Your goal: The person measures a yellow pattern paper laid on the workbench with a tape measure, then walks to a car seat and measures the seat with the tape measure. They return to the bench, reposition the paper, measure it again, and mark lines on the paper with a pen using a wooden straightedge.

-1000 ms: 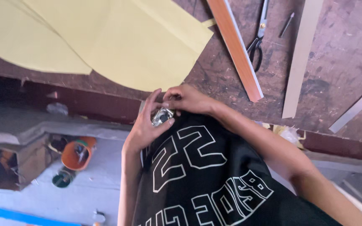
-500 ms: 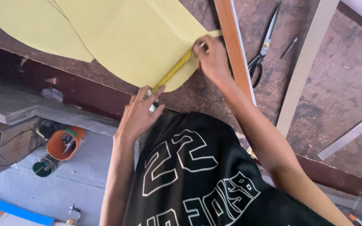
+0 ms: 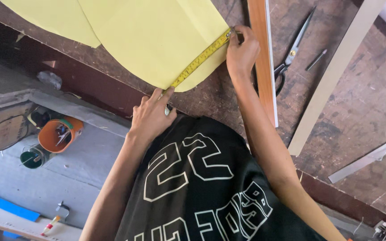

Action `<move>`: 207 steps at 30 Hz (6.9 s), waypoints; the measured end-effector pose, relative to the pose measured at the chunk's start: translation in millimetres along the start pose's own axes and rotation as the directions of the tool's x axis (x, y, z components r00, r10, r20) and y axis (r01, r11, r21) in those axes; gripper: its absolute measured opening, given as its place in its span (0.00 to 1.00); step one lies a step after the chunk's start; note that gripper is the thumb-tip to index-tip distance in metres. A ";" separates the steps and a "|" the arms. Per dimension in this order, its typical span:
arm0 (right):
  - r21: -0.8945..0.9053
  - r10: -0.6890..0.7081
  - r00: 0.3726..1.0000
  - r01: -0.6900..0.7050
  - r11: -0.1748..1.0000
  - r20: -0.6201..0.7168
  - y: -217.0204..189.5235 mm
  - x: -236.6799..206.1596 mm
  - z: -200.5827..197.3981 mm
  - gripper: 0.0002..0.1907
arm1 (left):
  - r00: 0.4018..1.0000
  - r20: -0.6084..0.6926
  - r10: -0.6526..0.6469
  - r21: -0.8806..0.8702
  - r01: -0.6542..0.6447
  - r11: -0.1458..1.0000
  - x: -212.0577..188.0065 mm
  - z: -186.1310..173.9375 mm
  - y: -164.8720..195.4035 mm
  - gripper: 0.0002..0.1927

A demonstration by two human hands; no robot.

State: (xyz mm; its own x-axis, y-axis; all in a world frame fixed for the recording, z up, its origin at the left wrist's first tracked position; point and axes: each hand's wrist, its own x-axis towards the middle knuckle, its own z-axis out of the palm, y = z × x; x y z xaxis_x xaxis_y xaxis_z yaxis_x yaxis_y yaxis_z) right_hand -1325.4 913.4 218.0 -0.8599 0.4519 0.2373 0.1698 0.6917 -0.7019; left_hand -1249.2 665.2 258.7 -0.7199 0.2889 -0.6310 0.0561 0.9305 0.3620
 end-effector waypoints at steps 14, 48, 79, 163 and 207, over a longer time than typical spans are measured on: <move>0.350 0.325 0.943 -0.327 0.878 0.068 35.7 -12.9 -54.9 0.07 | 1.000 0.027 -0.011 0.061 0.009 0.998 3.4 -1.1 1.3 0.33; -0.328 0.164 0.986 -0.167 0.930 -0.037 95.5 9.3 -87.8 0.23 | 1.000 -0.001 -0.004 0.027 0.004 1.000 -0.8 -3.2 5.5 0.33; 0.052 0.249 0.927 -0.244 0.968 -0.279 114.7 -0.5 -132.1 0.08 | 0.998 0.050 -0.029 0.084 0.025 0.996 0.3 -8.6 14.1 0.34; 0.394 -0.299 0.658 0.005 0.919 0.691 5.9 -74.2 -11.8 0.10 | 0.996 -0.086 0.031 0.072 -0.024 0.997 1.5 23.1 -19.1 0.34; 0.257 -0.389 0.688 0.292 0.921 0.613 7.4 -81.8 7.3 0.06 | 1.000 0.031 0.004 0.074 -0.006 0.997 1.7 15.9 -17.8 0.35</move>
State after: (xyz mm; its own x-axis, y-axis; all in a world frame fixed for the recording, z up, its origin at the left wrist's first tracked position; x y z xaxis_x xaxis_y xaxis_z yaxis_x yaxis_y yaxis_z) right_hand -1257.3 877.5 188.5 -0.9525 -0.3034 0.0249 -0.2185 0.6245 -0.7498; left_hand -1240.4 652.7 240.3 -0.6979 0.2990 -0.6507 0.1110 0.9428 0.3142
